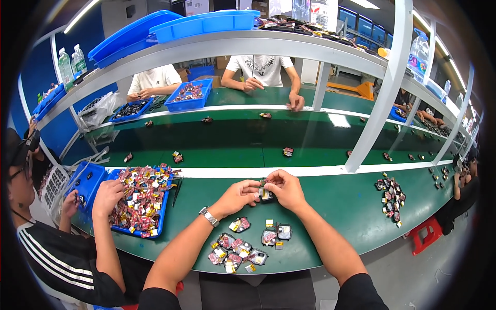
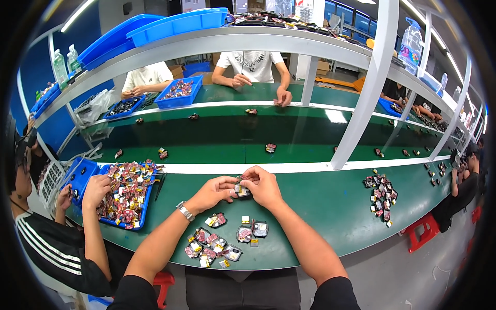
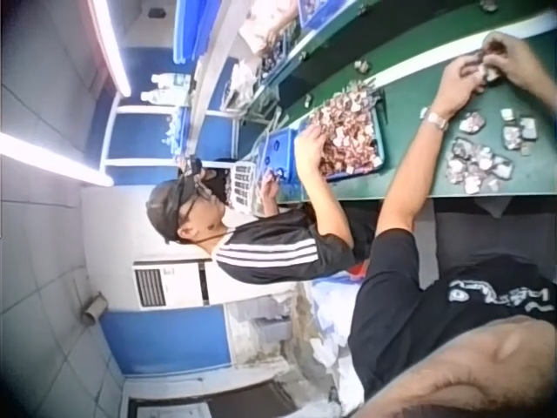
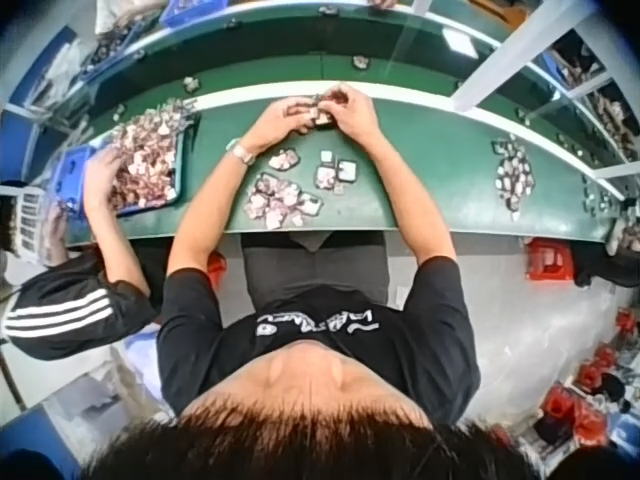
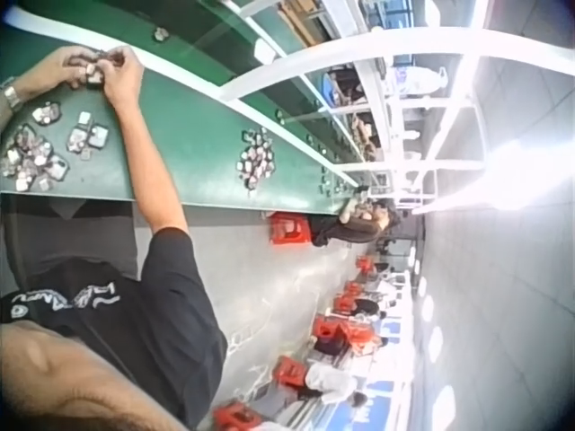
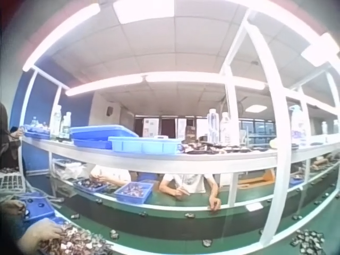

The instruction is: Sorting small colorful plastic components on a conveyor belt at an assembly line.

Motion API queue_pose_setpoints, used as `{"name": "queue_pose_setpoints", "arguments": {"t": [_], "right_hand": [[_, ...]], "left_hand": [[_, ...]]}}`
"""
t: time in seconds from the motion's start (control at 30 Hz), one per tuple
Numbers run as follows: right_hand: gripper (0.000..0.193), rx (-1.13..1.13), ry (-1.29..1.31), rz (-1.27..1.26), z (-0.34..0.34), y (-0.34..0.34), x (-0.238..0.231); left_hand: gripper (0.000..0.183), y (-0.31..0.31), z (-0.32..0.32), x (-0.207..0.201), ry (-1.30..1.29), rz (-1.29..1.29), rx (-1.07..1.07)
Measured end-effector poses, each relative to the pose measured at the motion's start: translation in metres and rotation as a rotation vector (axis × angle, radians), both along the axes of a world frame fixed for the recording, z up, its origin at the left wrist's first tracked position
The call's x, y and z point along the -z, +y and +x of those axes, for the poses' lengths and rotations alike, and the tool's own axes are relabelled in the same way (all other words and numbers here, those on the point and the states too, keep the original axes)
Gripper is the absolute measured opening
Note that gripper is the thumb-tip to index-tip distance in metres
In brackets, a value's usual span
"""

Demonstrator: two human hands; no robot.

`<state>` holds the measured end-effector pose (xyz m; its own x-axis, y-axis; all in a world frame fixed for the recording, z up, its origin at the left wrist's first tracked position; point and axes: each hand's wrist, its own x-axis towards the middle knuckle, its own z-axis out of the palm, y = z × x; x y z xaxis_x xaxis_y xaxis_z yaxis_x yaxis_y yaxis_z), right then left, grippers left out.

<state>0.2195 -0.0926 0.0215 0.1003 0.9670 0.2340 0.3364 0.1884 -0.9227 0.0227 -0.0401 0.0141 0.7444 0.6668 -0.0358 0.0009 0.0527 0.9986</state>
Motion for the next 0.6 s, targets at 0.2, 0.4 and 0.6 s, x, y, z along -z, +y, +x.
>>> {"name": "queue_pose_setpoints", "arguments": {"t": [0.2,0.4,0.6], "right_hand": [[0.017,-0.134,0.169,0.074,0.001,0.000,-0.006],[0.013,-0.197,0.323,0.046,0.002,0.003,-0.009],[0.009,-0.175,0.229,0.081,0.003,0.002,-0.009]], "left_hand": [[0.039,-0.002,-0.001,-0.006,-0.111,-0.182,0.050],[0.042,-0.008,0.003,-0.002,-0.345,-0.340,0.063],[0.036,-0.007,0.003,0.001,-0.369,-0.376,-0.014]]}}
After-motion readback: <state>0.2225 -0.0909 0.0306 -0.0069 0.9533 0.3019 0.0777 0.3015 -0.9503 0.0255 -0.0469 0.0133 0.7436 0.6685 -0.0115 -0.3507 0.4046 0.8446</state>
